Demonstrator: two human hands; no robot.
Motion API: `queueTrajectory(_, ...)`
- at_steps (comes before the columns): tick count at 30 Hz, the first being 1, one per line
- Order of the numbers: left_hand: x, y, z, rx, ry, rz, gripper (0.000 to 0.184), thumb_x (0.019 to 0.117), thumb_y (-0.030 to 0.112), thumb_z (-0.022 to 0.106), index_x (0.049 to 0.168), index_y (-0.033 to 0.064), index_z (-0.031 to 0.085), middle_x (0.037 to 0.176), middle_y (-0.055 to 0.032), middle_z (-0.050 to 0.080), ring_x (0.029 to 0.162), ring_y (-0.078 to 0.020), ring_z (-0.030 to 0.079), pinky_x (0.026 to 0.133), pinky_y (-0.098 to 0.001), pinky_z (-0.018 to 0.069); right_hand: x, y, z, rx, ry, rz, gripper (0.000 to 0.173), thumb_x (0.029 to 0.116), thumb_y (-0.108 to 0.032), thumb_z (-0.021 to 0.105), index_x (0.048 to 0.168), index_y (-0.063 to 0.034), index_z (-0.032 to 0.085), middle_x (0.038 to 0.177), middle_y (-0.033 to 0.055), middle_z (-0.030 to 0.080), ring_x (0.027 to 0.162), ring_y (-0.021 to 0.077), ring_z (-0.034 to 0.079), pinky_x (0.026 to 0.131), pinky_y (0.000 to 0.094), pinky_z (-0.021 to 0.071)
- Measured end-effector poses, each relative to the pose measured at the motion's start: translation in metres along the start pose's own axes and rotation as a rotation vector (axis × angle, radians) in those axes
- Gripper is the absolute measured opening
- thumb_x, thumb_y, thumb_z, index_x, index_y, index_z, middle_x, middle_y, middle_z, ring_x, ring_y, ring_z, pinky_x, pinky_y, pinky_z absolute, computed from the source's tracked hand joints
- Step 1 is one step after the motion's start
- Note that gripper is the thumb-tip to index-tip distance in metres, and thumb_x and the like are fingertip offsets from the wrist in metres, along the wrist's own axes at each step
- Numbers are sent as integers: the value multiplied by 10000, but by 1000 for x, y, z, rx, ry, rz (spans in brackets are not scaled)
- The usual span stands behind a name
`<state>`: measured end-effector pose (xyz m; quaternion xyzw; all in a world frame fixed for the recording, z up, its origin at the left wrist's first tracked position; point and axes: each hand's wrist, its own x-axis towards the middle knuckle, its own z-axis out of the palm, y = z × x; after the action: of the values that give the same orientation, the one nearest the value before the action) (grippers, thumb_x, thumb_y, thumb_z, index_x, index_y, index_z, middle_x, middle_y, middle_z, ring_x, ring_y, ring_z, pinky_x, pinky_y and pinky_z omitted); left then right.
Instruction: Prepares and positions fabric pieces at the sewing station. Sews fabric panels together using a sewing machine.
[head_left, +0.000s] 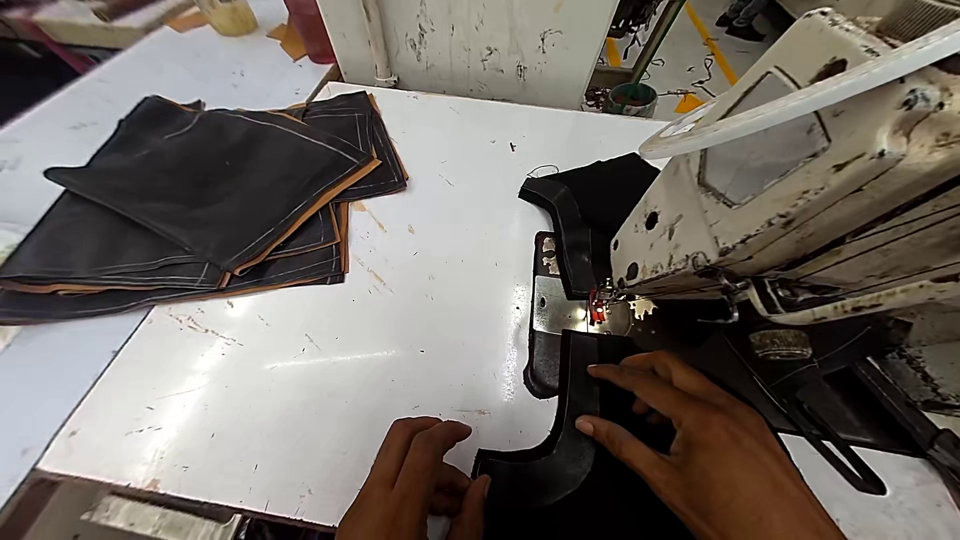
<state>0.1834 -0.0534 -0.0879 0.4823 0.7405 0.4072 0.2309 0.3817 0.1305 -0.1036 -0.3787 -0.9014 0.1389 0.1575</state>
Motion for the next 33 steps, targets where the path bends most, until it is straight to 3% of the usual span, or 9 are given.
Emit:
queueTrajectory(13, 1, 1, 2, 28, -9, 12, 332, 898, 79, 770, 1168, -62, 639, 1155, -169, 588, 801, -105, 714, 695, -242, 653, -1, 2, 1, 2, 12, -11, 526, 881, -693, 608, 1181, -293, 771, 1036, -62, 671, 757, 33, 605, 606, 216, 517)
queueTrajectory(17, 11, 6, -3, 150, -48, 115, 267, 927, 118, 724, 1152, -18, 681, 1086, -172, 601, 793, -133, 644, 657, -228, 573, -1, -1, 2, 3, 25, -14, 515, 895, -672, 603, 1179, -277, 774, 1042, -45, 682, 773, 50, 629, 623, 217, 538)
queueTrajectory(19, 26, 17, -3, 222, -81, 241, 210, 972, 128, 652, 1141, 17, 709, 1085, -176, 650, 880, -180, 658, 733, -272, 573, -2, -1, 4, 8, 35, -19, 504, 901, -657, 605, 1179, -272, 774, 1034, -45, 679, 767, 53, 627, 630, 223, 543)
queueTrajectory(21, 50, 18, 7, 273, -126, 419, 224, 1023, 161, 573, 1168, 57, 708, 1150, -137, 685, 1057, -198, 668, 897, -309, 565, -2, -2, 5, 7, 34, -17, 501, 904, -658, 600, 1181, -278, 772, 1031, -52, 676, 775, 51, 626, 633, 220, 543)
queueTrajectory(25, 99, -2, 37, 409, -306, 776, 471, 1083, 426, 452, 1334, 66, 624, 1388, -99, 619, 1363, -210, 549, 1187, -416, 409, -1, -3, 7, 21, 41, -22, 465, 901, -615, 625, 1157, -254, 771, 1029, -37, 677, 814, 74, 644, 671, 234, 561)
queueTrajectory(26, 106, -5, 39, 433, -368, 816, 541, 1071, 478, 454, 1365, 47, 598, 1422, -114, 601, 1400, -221, 517, 1210, -413, 377, -1, -4, 7, 29, 38, -21, 463, 899, -602, 631, 1156, -242, 770, 1032, -27, 681, 822, 87, 652, 680, 246, 568)
queueTrajectory(29, 116, -11, 38, 487, -420, 866, 619, 1042, 565, 459, 1359, 50, 597, 1402, -115, 612, 1386, -228, 527, 1192, -385, 396, -4, -2, 4, 65, 22, -38, 452, 919, -573, 639, 1194, -234, 757, 1071, -7, 685, 903, 112, 661, 742, 262, 576)
queueTrajectory(31, 116, -15, 36, 508, -413, 888, 619, 1045, 572, 444, 1387, 81, 599, 1416, -113, 605, 1391, -236, 520, 1193, -390, 391, -9, 0, 6, 47, 85, -90, 453, 974, -547, 596, 1233, -203, 740, 1182, 13, 698, 1070, 149, 666, 869, 298, 577)
queueTrajectory(33, 115, -18, 35, 526, -407, 901, 613, 1051, 567, 428, 1437, 116, 580, 1443, -107, 584, 1406, -231, 501, 1205, -403, 374, -14, 5, 11, -24, 108, -128, 547, 1018, -570, 501, 1361, -178, 667, 1385, 14, 652, 1300, 180, 596, 1047, 361, 516)
